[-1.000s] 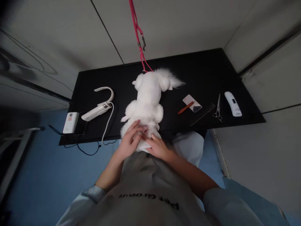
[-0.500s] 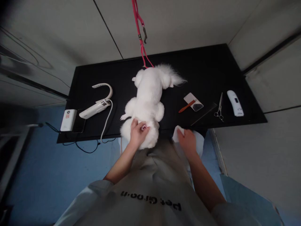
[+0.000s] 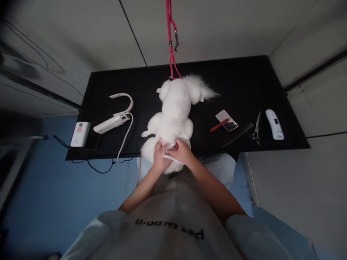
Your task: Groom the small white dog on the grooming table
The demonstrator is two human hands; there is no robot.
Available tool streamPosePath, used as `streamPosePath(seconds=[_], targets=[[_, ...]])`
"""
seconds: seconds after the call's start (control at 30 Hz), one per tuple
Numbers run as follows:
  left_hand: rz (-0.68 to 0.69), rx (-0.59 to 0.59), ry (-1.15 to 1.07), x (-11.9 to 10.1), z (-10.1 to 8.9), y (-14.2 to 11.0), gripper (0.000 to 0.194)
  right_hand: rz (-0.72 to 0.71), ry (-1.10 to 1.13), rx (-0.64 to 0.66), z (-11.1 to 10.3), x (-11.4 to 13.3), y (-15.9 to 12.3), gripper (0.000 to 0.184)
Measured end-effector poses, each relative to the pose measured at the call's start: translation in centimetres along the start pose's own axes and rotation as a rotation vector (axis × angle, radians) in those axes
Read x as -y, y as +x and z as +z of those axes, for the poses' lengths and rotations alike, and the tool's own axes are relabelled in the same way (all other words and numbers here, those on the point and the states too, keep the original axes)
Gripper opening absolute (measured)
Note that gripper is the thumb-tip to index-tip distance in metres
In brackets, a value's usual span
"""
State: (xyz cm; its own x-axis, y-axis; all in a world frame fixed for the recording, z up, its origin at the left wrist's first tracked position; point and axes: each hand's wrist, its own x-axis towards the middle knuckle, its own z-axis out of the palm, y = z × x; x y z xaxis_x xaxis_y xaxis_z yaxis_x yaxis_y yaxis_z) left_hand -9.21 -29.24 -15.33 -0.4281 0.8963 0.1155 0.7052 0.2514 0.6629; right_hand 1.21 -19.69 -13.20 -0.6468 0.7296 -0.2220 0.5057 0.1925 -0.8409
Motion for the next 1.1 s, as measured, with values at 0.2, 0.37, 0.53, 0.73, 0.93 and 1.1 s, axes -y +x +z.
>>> streamPosePath(seconds=[0.2, 0.37, 0.53, 0.73, 0.93, 1.1], targets=[[-0.024, -0.029, 0.04, -0.3, -0.3, 0.0, 0.037, -0.028, -0.095, 0.039, -1.3, -1.7, 1.4, 0.017], [-0.041, -0.024, 0.023, -0.7, -0.4, -0.1, 0.036, -0.181, -0.101, -0.138, -1.7, -1.5, -1.3, 0.025], [-0.027, 0.021, -0.007, -1.4, -0.7, 0.0, 0.032, -0.386, -0.249, -0.097, -0.5, 0.0, -3.6, 0.027], [-0.025, -0.011, 0.03, -1.5, -0.4, -0.2, 0.033, -0.314, -0.434, -0.149, -0.6, 0.6, -3.7, 0.022], [-0.022, 0.005, 0.102, -1.4, 0.1, 0.0, 0.041, -0.256, -0.455, -0.008, -0.7, 1.1, -3.1, 0.03], [0.052, 0.009, 0.125, -1.7, 0.4, 0.0, 0.037, -0.217, -0.496, 0.051, -2.1, 0.2, -1.9, 0.017]])
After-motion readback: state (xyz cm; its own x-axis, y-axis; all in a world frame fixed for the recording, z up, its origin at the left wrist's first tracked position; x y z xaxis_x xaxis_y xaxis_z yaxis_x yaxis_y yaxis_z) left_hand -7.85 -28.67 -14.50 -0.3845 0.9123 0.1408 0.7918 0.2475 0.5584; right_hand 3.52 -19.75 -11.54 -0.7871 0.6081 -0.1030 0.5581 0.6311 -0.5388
